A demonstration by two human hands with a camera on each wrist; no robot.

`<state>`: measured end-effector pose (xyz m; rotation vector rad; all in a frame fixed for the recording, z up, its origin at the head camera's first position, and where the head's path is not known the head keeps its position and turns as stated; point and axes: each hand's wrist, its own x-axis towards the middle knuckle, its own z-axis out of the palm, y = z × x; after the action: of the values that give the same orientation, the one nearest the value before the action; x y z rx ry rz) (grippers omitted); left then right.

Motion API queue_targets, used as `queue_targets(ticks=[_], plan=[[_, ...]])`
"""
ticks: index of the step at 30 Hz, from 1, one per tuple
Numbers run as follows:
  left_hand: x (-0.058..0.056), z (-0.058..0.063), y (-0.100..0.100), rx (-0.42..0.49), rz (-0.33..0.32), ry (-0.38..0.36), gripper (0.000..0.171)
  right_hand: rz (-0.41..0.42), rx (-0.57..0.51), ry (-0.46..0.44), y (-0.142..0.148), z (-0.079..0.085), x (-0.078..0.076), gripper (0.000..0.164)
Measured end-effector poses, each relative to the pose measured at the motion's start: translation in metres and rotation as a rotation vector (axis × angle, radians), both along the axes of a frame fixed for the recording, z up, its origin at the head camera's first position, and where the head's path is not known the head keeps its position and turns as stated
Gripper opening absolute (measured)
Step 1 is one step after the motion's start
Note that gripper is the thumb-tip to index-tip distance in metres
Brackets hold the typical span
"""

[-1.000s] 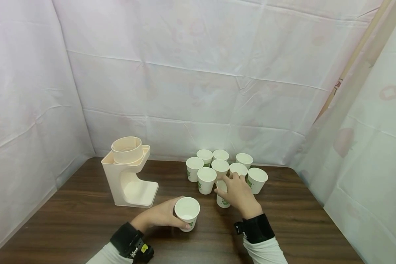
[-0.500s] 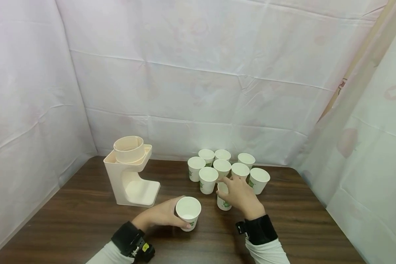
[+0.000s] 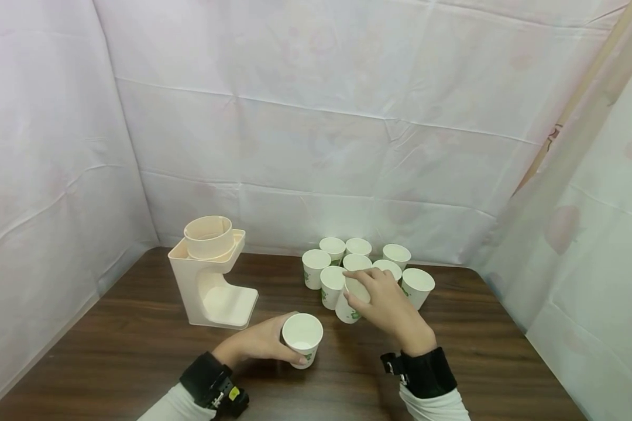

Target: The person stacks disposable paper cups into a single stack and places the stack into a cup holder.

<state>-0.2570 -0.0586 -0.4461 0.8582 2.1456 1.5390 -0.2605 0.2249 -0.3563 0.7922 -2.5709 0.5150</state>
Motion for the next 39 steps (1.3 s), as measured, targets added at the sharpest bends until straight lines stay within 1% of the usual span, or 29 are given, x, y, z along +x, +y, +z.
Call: queue_targets(ticks=[7,17,27,34,39], plan=[[0.000,0.000,0.000,0.003,-0.009,-0.014,0.062,0.107,-0.079,0.103,-0.003,0.009,0.005,0.039],[0.001,0.002,-0.001,0.015,-0.018,-0.015,0.063,0.176,-0.095,0.177,-0.014,0.022,0.019,0.043],[0.000,0.002,-0.001,0.032,-0.052,-0.034,0.066,0.247,-0.114,0.122,-0.031,0.027,0.035,0.046],[-0.001,0.004,-0.001,0.047,-0.085,-0.045,0.064,0.312,-0.094,0.083,-0.041,0.019,0.035,0.048],[-0.001,0.003,0.000,0.046,-0.081,-0.040,0.062,0.365,-0.081,0.096,-0.049,0.013,0.036,0.047]])
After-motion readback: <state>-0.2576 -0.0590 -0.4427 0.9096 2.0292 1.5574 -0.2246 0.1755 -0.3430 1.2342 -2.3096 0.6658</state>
